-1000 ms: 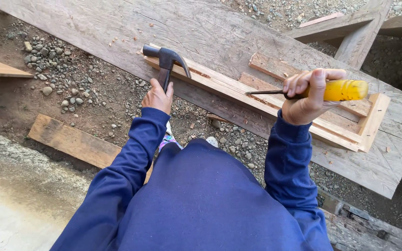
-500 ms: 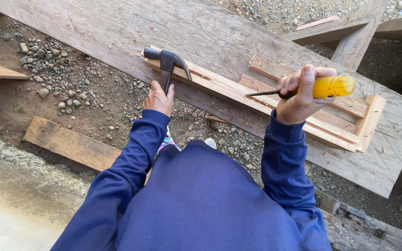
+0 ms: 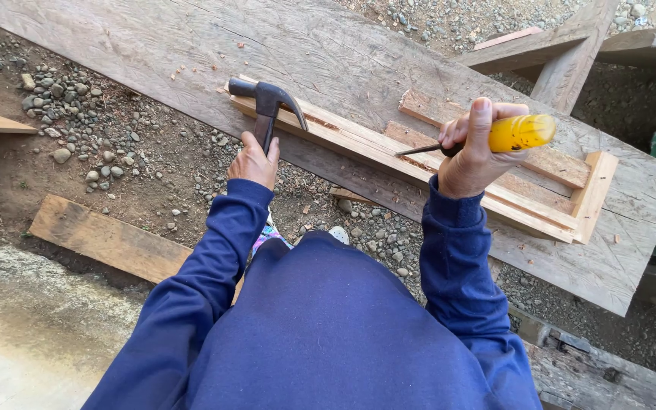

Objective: Using a chisel and a hammer to carve or shape wooden pieces on a workbench.

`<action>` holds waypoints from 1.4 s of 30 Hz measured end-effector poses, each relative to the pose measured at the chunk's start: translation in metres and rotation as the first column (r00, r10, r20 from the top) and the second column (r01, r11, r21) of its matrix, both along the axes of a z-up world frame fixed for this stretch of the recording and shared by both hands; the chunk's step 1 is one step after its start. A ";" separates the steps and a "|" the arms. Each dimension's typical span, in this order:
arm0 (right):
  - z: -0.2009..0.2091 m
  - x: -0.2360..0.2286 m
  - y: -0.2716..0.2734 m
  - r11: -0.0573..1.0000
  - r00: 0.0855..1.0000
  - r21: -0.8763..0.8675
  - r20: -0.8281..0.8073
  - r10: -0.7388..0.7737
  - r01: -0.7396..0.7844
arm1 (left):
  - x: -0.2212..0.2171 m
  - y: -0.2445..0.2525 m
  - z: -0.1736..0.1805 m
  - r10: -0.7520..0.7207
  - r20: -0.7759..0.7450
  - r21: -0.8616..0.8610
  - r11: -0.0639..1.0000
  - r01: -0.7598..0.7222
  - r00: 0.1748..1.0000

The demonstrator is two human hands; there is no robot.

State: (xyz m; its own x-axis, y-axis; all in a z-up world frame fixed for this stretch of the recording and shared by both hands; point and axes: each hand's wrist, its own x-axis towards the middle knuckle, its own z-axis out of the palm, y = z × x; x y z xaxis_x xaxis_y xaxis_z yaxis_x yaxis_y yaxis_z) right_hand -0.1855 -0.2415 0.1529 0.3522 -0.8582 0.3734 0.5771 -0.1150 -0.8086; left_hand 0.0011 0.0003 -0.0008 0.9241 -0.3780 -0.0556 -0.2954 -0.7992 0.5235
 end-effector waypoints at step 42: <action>0.022 0.000 0.021 0.914 0.960 -0.349 -0.253 0.119 -0.205 | -0.069 -0.054 0.360 -0.771 0.538 -0.048 0.377 0.925 0.342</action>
